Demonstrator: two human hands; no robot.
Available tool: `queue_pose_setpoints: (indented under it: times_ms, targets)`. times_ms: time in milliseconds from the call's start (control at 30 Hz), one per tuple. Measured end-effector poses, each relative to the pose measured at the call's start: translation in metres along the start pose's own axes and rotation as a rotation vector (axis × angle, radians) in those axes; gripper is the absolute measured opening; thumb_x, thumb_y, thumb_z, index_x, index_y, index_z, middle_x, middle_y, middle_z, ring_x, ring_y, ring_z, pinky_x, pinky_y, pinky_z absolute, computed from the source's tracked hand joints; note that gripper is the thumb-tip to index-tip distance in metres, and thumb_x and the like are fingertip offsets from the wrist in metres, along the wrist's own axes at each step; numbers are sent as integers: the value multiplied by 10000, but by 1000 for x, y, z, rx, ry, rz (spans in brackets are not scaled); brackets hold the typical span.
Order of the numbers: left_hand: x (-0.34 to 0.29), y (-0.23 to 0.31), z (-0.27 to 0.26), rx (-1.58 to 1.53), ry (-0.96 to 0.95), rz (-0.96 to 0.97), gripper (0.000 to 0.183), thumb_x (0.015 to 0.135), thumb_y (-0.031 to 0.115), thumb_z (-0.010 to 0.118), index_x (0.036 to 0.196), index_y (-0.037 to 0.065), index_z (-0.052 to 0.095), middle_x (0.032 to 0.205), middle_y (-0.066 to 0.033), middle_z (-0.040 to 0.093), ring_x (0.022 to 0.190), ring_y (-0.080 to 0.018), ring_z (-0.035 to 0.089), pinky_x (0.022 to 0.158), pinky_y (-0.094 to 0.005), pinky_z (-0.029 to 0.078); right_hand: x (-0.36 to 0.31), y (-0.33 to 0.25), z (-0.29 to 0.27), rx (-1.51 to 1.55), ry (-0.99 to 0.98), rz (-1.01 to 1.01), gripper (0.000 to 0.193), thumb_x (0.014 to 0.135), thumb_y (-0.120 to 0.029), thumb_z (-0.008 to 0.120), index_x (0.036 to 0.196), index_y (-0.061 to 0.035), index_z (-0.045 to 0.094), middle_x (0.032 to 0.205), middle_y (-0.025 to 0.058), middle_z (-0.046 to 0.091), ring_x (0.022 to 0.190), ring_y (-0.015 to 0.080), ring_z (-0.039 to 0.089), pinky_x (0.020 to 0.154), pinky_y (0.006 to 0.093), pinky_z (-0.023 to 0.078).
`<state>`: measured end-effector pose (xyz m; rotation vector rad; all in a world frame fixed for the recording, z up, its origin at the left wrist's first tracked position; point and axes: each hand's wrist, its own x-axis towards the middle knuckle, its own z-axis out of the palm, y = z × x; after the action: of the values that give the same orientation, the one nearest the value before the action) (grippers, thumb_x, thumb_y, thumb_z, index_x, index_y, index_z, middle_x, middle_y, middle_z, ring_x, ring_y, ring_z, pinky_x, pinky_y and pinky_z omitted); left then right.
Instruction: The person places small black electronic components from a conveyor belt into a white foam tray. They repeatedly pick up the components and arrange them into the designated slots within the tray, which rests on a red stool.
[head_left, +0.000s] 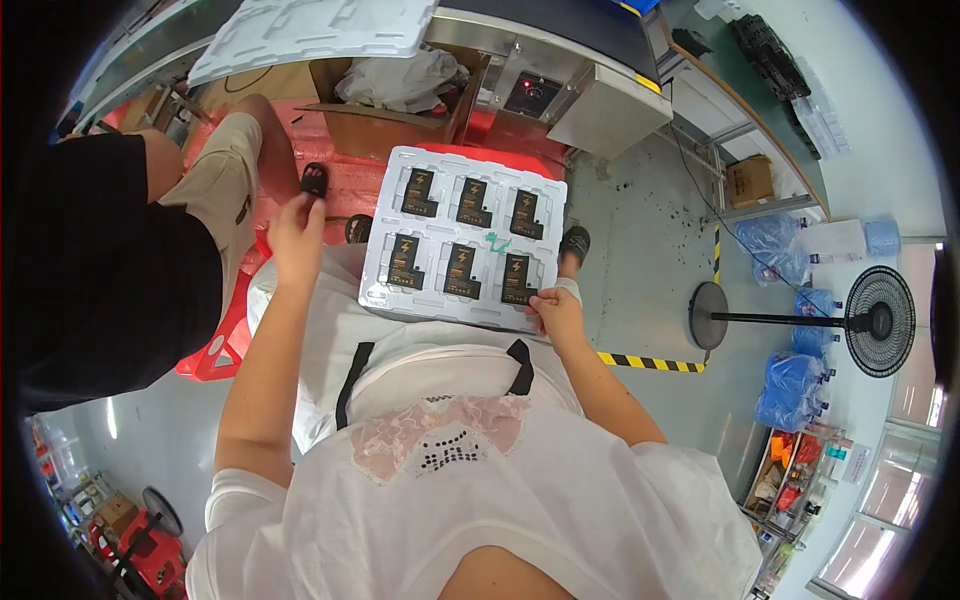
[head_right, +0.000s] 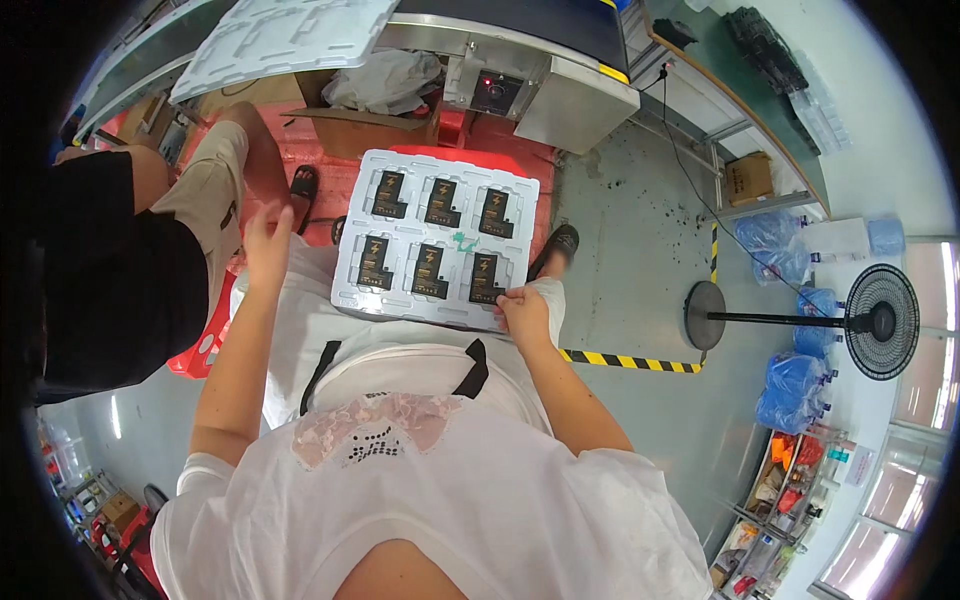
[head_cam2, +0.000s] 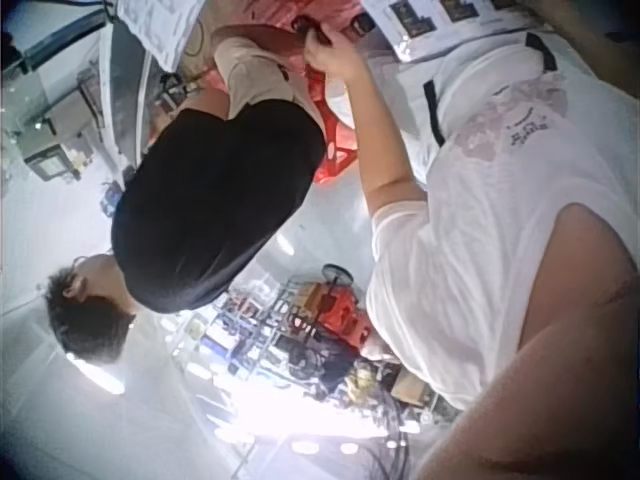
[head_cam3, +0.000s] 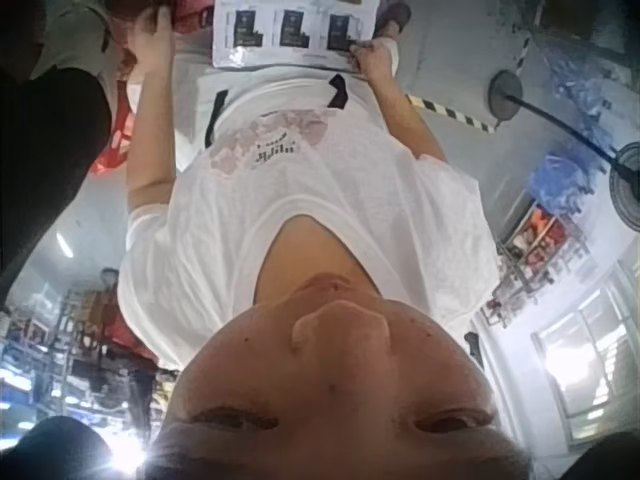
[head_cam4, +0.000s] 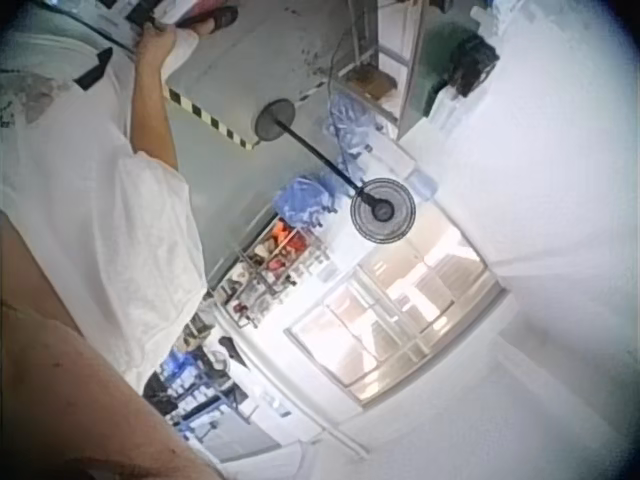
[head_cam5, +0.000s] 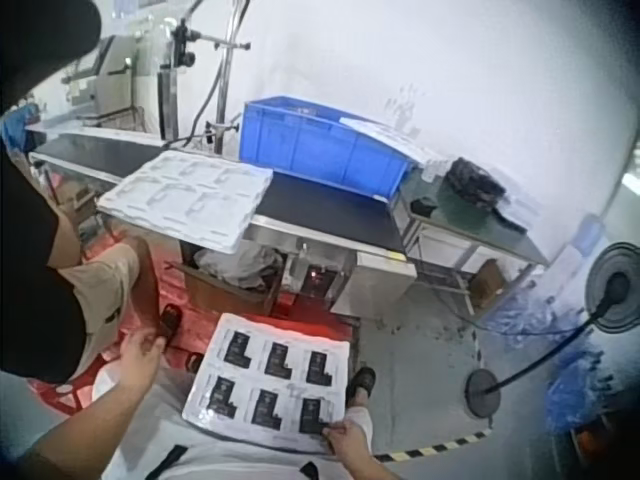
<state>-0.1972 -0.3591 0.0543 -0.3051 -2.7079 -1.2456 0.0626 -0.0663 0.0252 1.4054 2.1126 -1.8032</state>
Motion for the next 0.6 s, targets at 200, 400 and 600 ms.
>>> queue_pose_setpoints:
  times_ms: [200,400,600]
  targets:
    - [52,109,7,-893,-255,-362,903,793,585,577,1346,-68,287,1343,-242,367,1265,-326,343,939,-442,395,-8,4,6,-526,130,-389,187,735,-134,691,810,-27,557,663,100,614,543,237,580,499,356,446]
    - [104,172,22,-1577,-107,-586,701,894,387,534,1332,-71,233,1340,-219,352,1269,-350,341,980,-551,378,-26,21,5,-1088,10,-941,487,706,-150,696,1160,-97,530,1230,70,514,1112,224,489,813,453,434]
    - [118,173,22,-1565,-25,-491,363,954,231,456,1227,4,379,1287,-120,427,1224,-300,408,984,-515,399,-29,31,2,-1177,-109,-816,654,717,-190,696,1308,-129,420,1445,34,307,1306,216,328,930,517,381]
